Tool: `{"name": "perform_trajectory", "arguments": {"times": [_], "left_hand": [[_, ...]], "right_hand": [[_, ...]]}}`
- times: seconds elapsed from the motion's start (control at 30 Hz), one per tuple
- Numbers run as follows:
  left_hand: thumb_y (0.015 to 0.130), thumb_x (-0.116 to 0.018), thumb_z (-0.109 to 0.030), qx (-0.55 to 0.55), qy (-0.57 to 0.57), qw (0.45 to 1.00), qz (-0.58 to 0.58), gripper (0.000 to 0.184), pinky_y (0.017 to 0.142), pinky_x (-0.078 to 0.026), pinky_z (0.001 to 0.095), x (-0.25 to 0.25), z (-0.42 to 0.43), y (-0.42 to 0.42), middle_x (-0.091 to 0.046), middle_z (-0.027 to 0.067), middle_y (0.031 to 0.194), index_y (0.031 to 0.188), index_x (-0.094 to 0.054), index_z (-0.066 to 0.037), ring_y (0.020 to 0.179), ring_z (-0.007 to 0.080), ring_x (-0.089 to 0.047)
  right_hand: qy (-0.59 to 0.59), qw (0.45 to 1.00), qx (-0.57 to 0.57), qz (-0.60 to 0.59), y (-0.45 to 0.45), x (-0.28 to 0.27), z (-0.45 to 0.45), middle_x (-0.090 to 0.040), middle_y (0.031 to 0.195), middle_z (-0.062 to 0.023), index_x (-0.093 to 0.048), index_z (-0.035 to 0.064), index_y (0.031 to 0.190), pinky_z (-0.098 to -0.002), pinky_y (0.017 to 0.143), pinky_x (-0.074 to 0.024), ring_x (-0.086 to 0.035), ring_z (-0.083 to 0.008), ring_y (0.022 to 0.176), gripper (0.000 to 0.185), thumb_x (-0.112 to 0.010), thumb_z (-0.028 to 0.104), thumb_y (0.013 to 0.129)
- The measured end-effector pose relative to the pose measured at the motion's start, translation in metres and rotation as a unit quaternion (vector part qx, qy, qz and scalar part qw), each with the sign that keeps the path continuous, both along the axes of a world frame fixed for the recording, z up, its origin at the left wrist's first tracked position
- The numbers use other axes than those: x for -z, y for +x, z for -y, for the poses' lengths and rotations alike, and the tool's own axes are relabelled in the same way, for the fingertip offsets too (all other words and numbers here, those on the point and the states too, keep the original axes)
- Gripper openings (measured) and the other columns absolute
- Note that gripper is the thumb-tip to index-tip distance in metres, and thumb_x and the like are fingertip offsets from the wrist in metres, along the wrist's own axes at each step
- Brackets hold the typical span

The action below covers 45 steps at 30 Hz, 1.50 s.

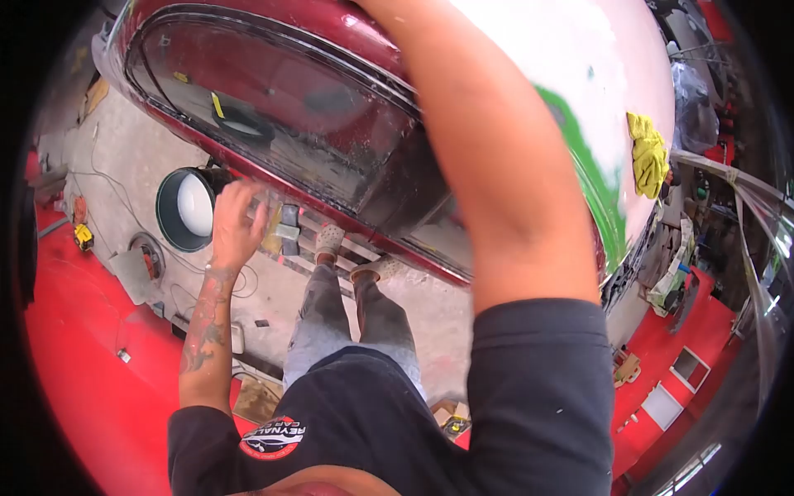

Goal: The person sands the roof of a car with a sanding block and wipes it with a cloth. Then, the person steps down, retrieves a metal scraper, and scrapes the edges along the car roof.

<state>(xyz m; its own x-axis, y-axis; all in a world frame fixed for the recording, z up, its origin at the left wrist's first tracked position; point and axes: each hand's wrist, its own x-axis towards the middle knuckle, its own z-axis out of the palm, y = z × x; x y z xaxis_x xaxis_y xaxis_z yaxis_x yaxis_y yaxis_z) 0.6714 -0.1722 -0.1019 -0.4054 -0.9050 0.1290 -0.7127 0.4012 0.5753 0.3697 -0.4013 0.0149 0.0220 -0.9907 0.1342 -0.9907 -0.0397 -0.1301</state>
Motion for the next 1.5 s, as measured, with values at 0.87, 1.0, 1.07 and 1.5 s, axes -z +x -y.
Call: {"name": "perform_trajectory", "arguments": {"times": [0.87,1.0,1.07,1.5], "left_hand": [[0.092,-0.061,-0.007,-0.328,0.202,0.911,0.148,0.018,0.090,-0.048,0.0426,0.051,-0.187,0.269,-0.065,0.0162,0.103,0.108,-0.064,0.000,0.100,0.0334,-0.062],[0.091,-0.061,-0.007,-0.273,0.166,0.945,0.075,0.019,0.089,-0.048,0.0419,0.043,-0.116,0.214,-0.065,0.0159,0.101,0.109,-0.064,0.000,0.097,0.0325,-0.062],[0.091,-0.061,-0.006,-0.297,0.164,0.939,0.050,0.020,0.088,-0.048,0.0417,0.054,-0.134,0.225,-0.065,0.0152,0.100,0.110,-0.064,0.000,0.096,0.0318,-0.062],[0.092,-0.062,-0.009,-0.349,0.258,0.898,0.066,0.027,0.093,-0.048,0.0403,0.078,-0.212,0.284,-0.064,0.0165,0.107,0.117,-0.062,0.002,0.102,0.0310,-0.061]], "right_hand": [[-0.126,0.978,-0.090,-0.138,-0.041,0.005,-0.037,-0.069,0.089,-0.0128,-0.065,0.0106,0.097,-0.0478,0.069,-0.0517,-0.067,-0.0361,0.084,0.025,-0.062,0.034,0.092],[-0.023,0.985,-0.025,-0.171,-0.010,0.004,-0.007,-0.070,0.099,-0.0184,-0.066,0.0089,0.104,-0.0526,0.078,-0.0509,-0.066,-0.0417,0.093,0.030,-0.056,0.035,0.094],[-0.113,0.975,-0.106,-0.163,-0.034,-0.001,-0.029,-0.070,0.094,-0.0141,-0.067,0.0107,0.101,-0.0485,0.072,-0.0523,-0.067,-0.0381,0.087,0.029,-0.062,0.037,0.091],[-0.040,0.972,-0.097,-0.209,-0.062,-0.017,-0.067,-0.070,0.092,-0.0089,-0.065,0.0132,0.097,-0.0455,0.075,-0.0527,-0.068,-0.0303,0.090,0.025,-0.064,0.037,0.089]]}}
